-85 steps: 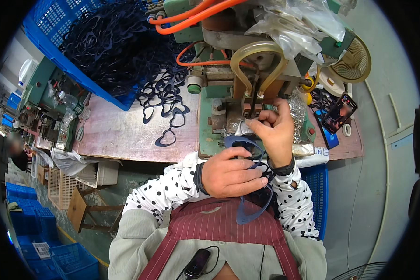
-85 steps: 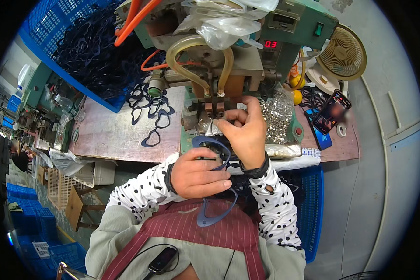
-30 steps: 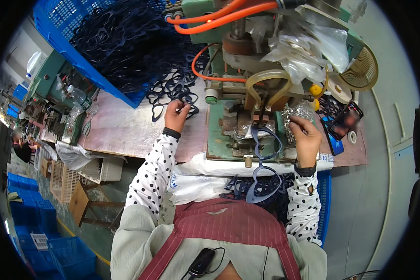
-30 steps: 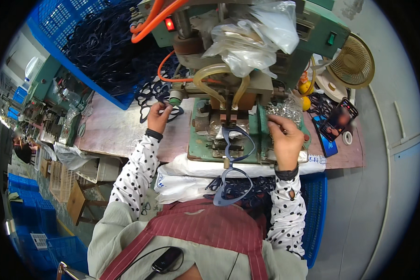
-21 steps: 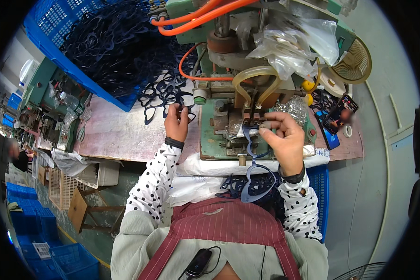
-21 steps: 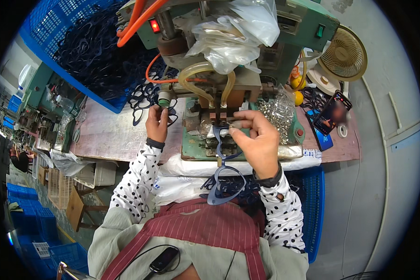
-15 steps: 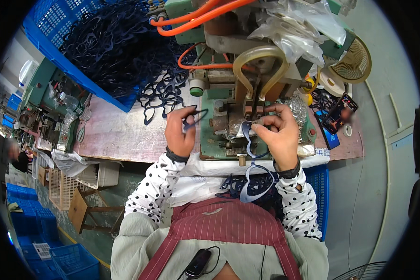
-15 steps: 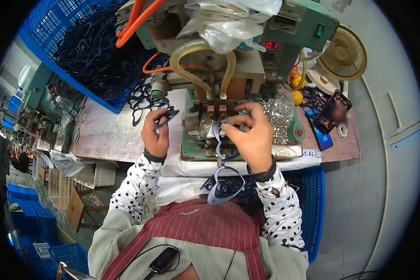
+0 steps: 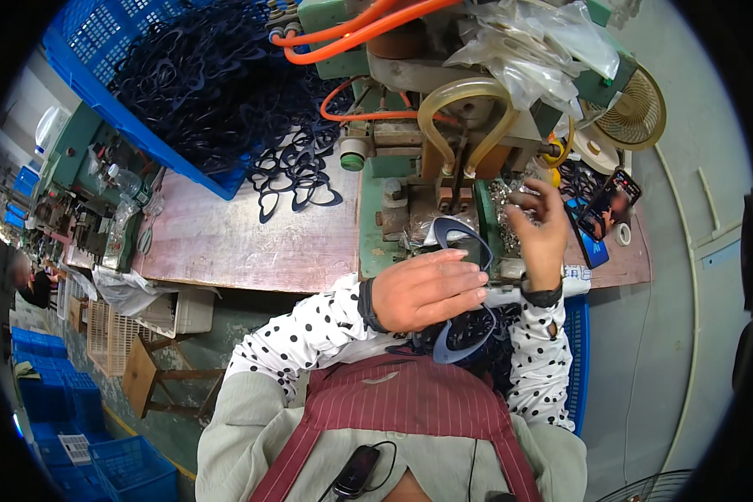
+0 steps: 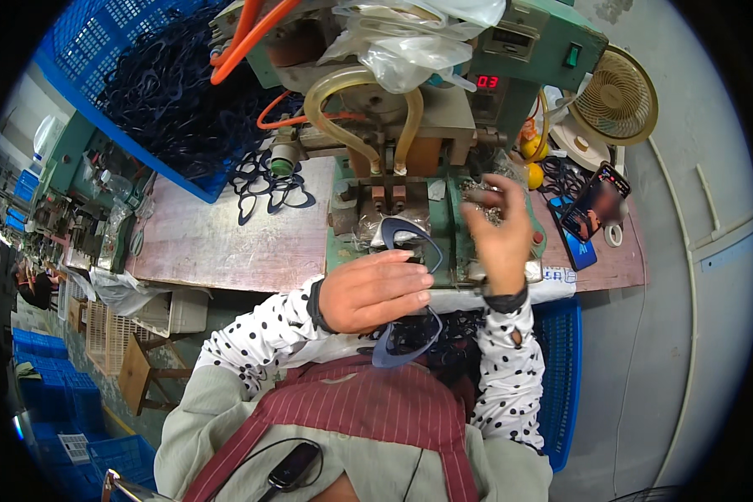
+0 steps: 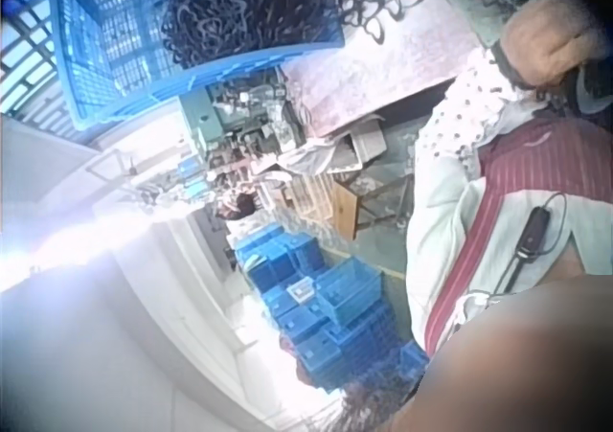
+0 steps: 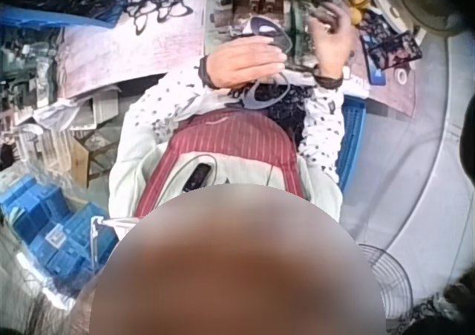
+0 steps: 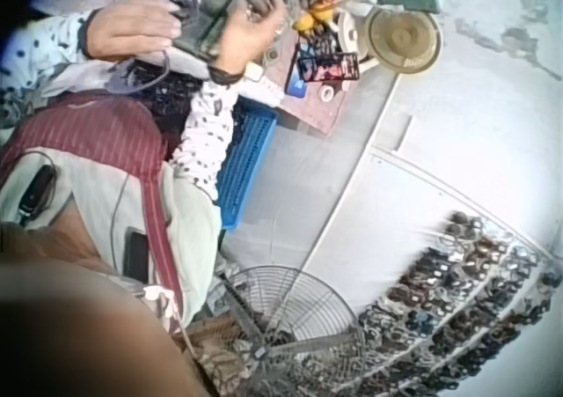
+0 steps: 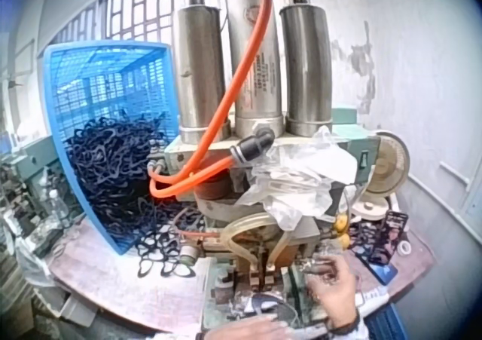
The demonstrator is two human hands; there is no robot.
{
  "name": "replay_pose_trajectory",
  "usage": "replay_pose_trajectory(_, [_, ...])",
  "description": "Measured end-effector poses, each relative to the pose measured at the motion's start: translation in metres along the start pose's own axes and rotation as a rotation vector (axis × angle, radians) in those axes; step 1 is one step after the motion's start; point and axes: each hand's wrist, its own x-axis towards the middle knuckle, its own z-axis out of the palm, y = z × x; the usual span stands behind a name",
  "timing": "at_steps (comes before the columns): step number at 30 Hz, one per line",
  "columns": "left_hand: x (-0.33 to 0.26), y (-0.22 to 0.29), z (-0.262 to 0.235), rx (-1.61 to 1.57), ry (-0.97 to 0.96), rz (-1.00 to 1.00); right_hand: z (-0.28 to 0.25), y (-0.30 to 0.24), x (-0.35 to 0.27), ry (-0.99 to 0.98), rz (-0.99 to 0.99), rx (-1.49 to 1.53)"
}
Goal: The person repeatedly picks up dark blue rubber loops and small metal pins, inserts the pins into the loops, and places the assembled units on the work surface. The process is continuous and repetitive throughout the clip.
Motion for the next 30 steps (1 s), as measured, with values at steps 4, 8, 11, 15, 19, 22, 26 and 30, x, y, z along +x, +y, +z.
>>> replay_pose_trajectory(4, [-0.002,-0.003,0.003,-0.035,0.000,0.002,-0.047,0.092,0.006,0.139,0.119,-0.279])
replay_pose_trajectory(8, [-0.003,-0.003,0.005,-0.023,0.011,-0.014,-0.059,0.089,-0.013,-0.003,0.040,-0.486])
replay_pose_trajectory(11, [-0.003,-0.003,0.007,-0.009,0.013,-0.027,-0.050,0.072,-0.025,-0.116,-0.103,-1.011])
replay_pose_trajectory(15, [-0.003,-0.002,0.004,-0.020,-0.018,-0.025,-0.038,0.096,-0.011,-0.062,-0.085,-0.760])
replay_pose_trajectory(19, [-0.020,-0.017,-0.002,0.151,0.096,0.061,-0.042,0.096,-0.005,0.006,-0.026,-0.483])
replay_pose_trajectory(22, [-0.078,-0.071,-0.010,0.568,0.404,-0.508,-0.035,0.090,-0.009,0.054,-0.031,-0.426])
replay_pose_trajectory(26, [-0.122,-0.179,-0.015,0.885,0.127,-1.672,-0.031,0.102,-0.008,0.096,-0.091,-0.474])
replay_pose_trajectory(30, [-0.129,-0.204,-0.019,0.757,-0.036,-2.002,-0.034,0.099,-0.011,0.140,-0.054,-0.462])
